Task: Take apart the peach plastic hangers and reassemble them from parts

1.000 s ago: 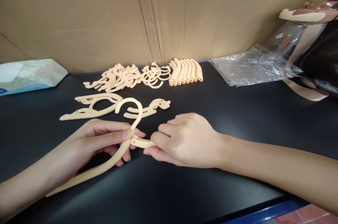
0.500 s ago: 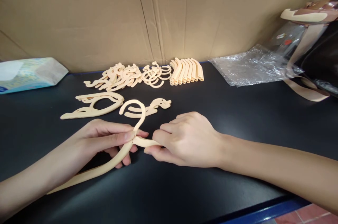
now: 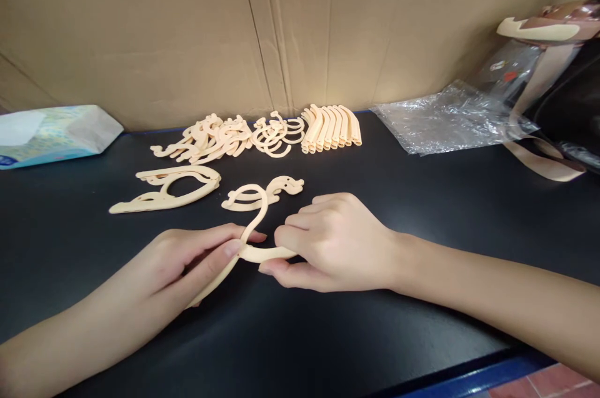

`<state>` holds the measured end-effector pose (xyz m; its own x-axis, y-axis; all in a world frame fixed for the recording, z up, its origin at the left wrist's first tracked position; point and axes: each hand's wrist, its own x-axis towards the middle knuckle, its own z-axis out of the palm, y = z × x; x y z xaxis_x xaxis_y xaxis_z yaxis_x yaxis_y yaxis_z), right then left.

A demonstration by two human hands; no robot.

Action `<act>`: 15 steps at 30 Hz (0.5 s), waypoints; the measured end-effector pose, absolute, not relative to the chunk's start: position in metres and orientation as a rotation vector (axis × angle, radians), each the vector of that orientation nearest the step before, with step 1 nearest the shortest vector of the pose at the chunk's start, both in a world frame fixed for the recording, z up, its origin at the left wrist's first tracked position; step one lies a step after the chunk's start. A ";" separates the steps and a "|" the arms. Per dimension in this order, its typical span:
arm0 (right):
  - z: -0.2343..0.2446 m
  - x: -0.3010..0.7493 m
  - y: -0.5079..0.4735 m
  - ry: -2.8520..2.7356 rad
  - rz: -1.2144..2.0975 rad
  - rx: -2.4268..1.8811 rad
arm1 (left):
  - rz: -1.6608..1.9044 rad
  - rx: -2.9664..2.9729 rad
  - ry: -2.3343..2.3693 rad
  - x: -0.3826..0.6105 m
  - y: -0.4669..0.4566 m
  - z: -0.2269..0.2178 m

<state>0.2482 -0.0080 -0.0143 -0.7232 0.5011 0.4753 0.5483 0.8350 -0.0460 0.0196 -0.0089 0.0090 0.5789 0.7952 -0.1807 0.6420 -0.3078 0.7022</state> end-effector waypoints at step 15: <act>-0.011 0.250 0.000 -2.452 -0.006 -0.681 | 0.417 2.758 0.860 0.010 -0.004 -0.009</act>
<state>0.2499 -0.0004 -0.0114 -0.6961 0.4700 0.5427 0.4725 0.8691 -0.1466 0.0099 -0.0042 -0.0090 0.7883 0.5813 0.2015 0.5181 -0.8039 0.2920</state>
